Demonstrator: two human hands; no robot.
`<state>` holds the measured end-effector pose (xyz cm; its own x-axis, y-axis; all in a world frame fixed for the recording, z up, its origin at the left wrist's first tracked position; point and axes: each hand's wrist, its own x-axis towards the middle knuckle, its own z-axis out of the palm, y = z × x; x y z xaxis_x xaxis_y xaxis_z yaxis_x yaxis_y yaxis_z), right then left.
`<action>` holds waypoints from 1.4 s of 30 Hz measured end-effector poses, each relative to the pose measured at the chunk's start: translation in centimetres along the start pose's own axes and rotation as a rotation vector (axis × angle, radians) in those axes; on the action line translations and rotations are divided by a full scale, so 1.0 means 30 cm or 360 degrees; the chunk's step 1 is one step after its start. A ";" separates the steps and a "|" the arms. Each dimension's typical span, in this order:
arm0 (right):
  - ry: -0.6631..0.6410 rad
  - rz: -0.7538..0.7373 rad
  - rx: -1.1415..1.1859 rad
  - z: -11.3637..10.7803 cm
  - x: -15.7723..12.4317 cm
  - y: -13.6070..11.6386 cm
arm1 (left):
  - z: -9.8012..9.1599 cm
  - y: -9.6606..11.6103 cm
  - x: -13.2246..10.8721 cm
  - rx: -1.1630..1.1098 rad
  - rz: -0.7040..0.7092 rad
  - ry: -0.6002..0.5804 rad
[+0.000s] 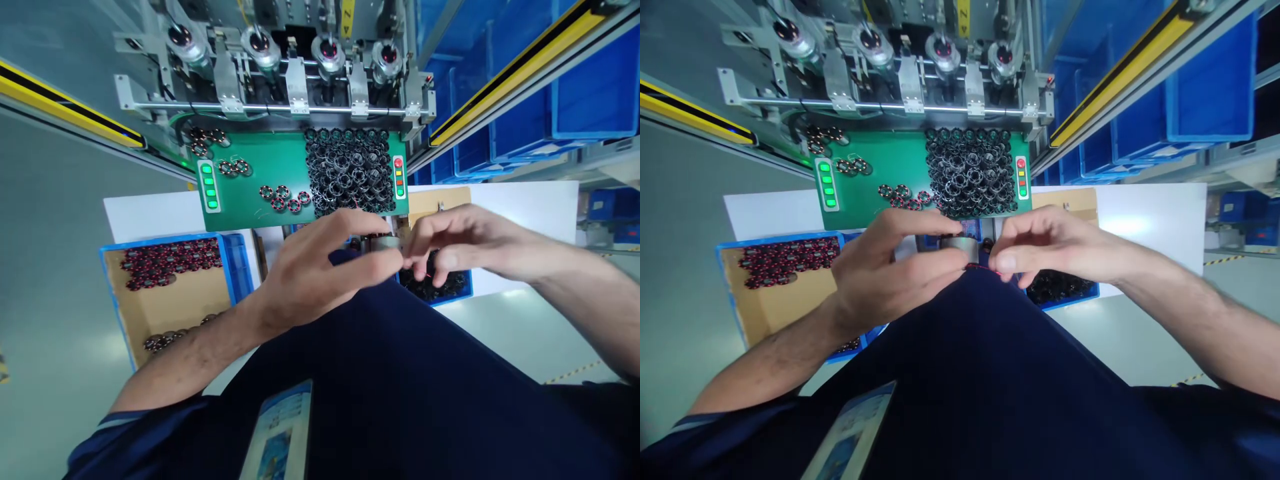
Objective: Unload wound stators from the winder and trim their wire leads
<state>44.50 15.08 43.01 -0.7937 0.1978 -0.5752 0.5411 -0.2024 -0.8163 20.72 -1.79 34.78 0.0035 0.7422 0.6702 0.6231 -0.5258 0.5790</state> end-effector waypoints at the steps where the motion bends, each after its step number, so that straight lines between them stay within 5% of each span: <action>1: -0.0107 0.0136 0.0115 0.007 0.013 0.014 | -0.001 0.001 0.000 0.0076 0.0087 0.0019; 3: -0.0195 0.0221 0.0155 0.032 0.035 0.031 | -0.004 0.002 0.004 0.0139 0.0230 -0.0027; 5: -0.0033 0.0064 -0.0039 0.057 0.042 0.031 | -0.006 0.004 0.008 0.0112 0.0233 -0.0104; 9: 0.0403 -0.0350 -0.0829 0.058 0.011 -0.013 | -0.001 0.013 0.005 -0.0193 -0.0407 -0.0280; 11: 0.0394 -0.0375 -0.0953 0.028 -0.008 -0.032 | -0.001 0.018 0.000 -0.0356 -0.0600 -0.0336; 16: -0.0082 0.0044 -0.0084 -0.020 0.010 0.010 | -0.006 0.016 -0.025 -0.0069 -0.0146 -0.0092; 21: -0.0312 0.0325 0.0456 0.059 0.074 0.096 | -0.027 0.007 -0.050 0.0297 0.0345 -0.0052; 24: -0.0046 -0.0016 0.0010 0.100 0.077 0.088 | -0.051 0.017 -0.058 0.0287 0.0237 -0.0188; 29: 0.0461 -0.0854 -0.1195 0.083 0.038 -0.005 | -0.083 0.051 -0.077 -0.0078 -0.0451 -0.0227; 32: 0.0187 -0.0546 -0.0920 0.059 0.040 -0.042 | -0.102 0.049 -0.103 -0.0082 -0.0336 -0.0117; 36: -0.0370 0.0236 0.0199 0.109 0.107 -0.007 | -0.136 0.034 -0.135 0.0236 0.0071 0.0134; 39: -0.0408 0.0452 0.0572 0.191 0.170 0.034 | -0.184 0.027 -0.152 0.0367 0.0322 0.0122; 42: -0.0281 0.0352 0.0436 0.264 0.211 0.034 | -0.240 0.020 -0.183 0.0400 0.0350 0.0017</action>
<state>37.82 8.54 38.97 -0.7149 -0.0421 -0.6980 0.6290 -0.4747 -0.6156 15.45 -9.17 34.79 0.1519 0.6172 0.7720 0.7816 -0.5531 0.2884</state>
